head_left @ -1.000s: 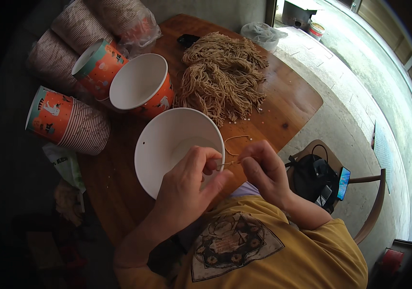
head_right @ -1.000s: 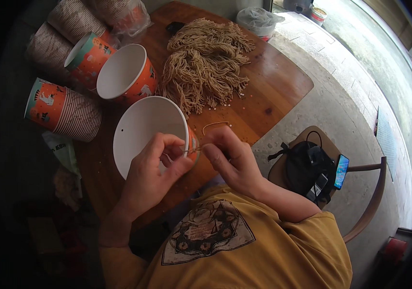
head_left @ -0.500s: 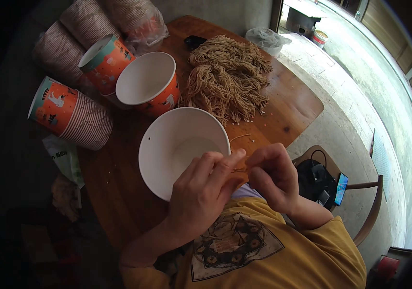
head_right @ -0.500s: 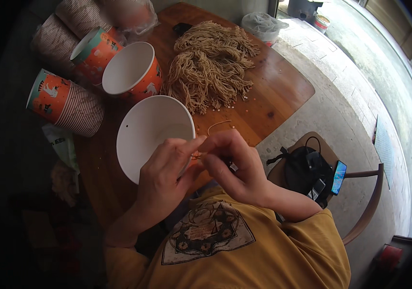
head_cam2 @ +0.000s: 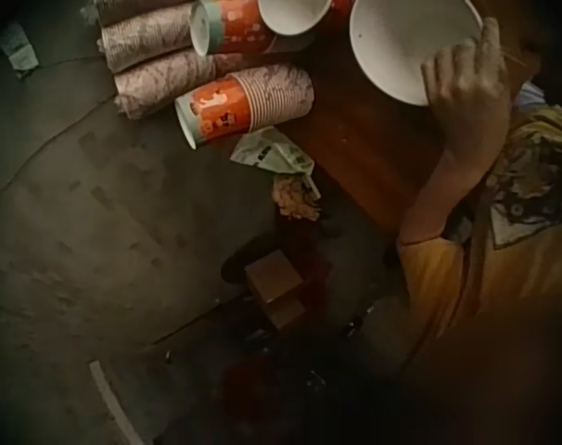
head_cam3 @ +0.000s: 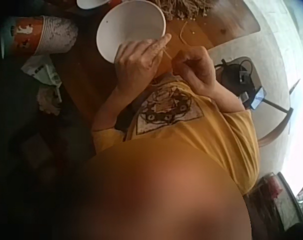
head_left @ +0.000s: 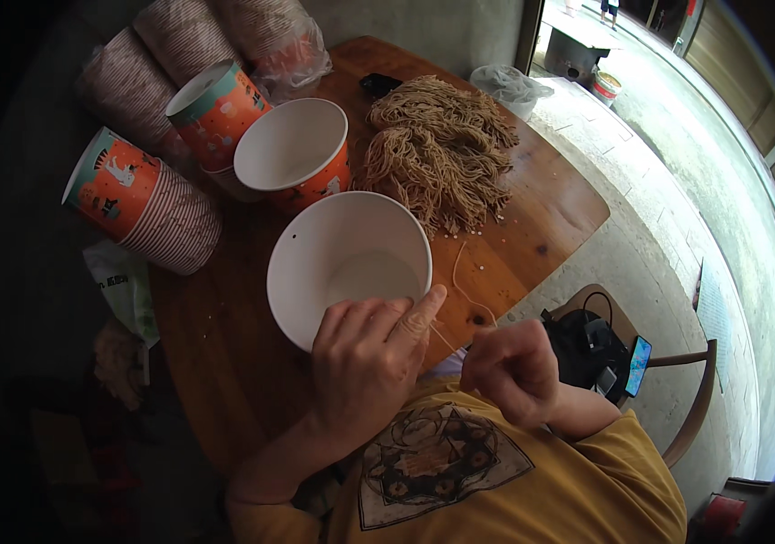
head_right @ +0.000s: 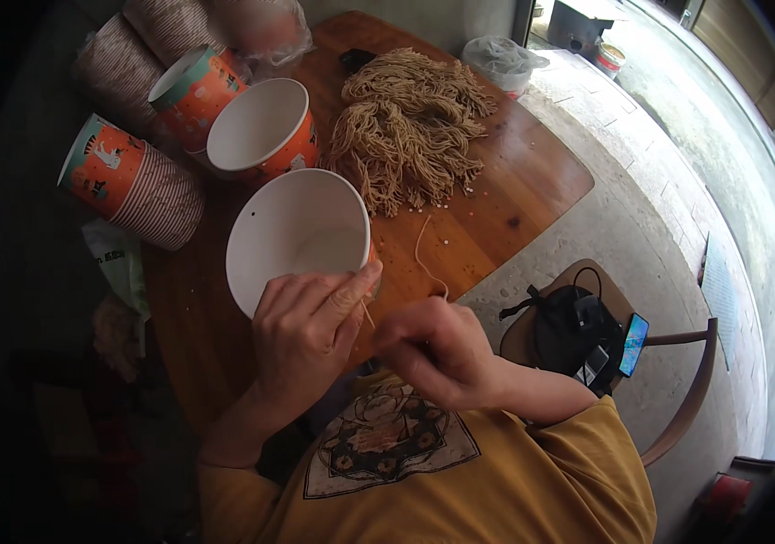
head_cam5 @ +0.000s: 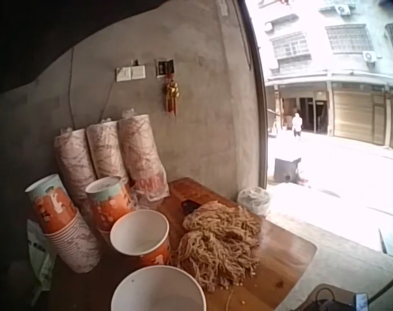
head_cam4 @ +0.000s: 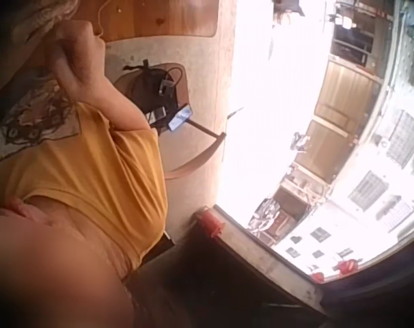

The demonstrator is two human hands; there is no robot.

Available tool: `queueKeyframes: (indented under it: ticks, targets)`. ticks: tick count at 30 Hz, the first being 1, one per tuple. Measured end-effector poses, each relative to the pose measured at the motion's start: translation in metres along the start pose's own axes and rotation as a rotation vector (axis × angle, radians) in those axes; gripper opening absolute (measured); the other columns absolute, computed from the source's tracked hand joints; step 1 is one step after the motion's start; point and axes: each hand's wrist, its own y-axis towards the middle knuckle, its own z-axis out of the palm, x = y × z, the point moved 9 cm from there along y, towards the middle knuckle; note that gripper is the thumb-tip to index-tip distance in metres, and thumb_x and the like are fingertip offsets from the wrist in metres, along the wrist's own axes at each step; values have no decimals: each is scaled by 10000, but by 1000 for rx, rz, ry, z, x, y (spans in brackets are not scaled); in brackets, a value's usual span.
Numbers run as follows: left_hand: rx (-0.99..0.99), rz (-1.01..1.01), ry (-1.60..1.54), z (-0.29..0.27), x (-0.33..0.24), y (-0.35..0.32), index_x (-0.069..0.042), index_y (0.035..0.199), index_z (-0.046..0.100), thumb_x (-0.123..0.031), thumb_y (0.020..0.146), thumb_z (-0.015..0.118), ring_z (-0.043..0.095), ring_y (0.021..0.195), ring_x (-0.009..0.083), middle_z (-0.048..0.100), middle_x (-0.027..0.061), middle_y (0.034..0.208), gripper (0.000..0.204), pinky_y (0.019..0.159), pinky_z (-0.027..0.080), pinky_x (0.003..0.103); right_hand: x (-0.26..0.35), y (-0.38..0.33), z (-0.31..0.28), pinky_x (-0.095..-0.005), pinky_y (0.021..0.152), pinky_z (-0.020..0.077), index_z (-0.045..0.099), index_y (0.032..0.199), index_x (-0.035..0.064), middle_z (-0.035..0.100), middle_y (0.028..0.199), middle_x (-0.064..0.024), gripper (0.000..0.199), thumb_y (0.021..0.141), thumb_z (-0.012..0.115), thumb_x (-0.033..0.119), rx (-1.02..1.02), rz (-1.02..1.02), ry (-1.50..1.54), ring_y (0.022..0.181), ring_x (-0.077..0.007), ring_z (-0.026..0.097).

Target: Thread handles onto paper containers.

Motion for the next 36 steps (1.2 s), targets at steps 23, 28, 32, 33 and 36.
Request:
queueKeyframes:
  ticks: [23,28,32,33,36]
  targets:
    - [268,-83,59,-60,109,-37,-75,890,596,-11,831,596,353,1352,299,538,60,1250,86,1084,294,492,-39,66,-35,-269,516,577,458,1169,-9,631,1078,-198,245,961,384,98,17,260,1057,728,-263,693]
    - [198,-214,-161,-69,158,-54,-51,853,572,105,833,502,252,1404,331,414,95,1432,171,1087,325,424,-47,63,-52,-314,576,606,432,1249,1,605,1167,-185,292,968,418,81,-35,268,1137,843,-287,694]
    - [141,-242,-201,-65,184,-59,-49,853,565,130,820,453,265,1401,329,378,103,1468,214,1096,311,413,-54,57,-53,-307,566,603,466,1206,6,618,1144,-182,254,966,435,84,-88,306,1155,820,-281,698]
    - [125,-252,-228,-65,187,-57,-53,859,570,134,816,447,277,1395,337,373,104,1471,227,1093,319,415,-58,55,-53,-308,567,604,470,1191,9,630,1114,-178,242,965,443,90,-79,307,1108,815,-280,699]
    - [-60,-357,-56,-81,185,-53,-42,895,573,120,833,436,461,1265,329,489,136,1347,221,998,415,397,-61,56,-48,-260,514,565,517,1106,15,660,1000,-147,188,966,474,133,-86,318,932,708,-227,695]
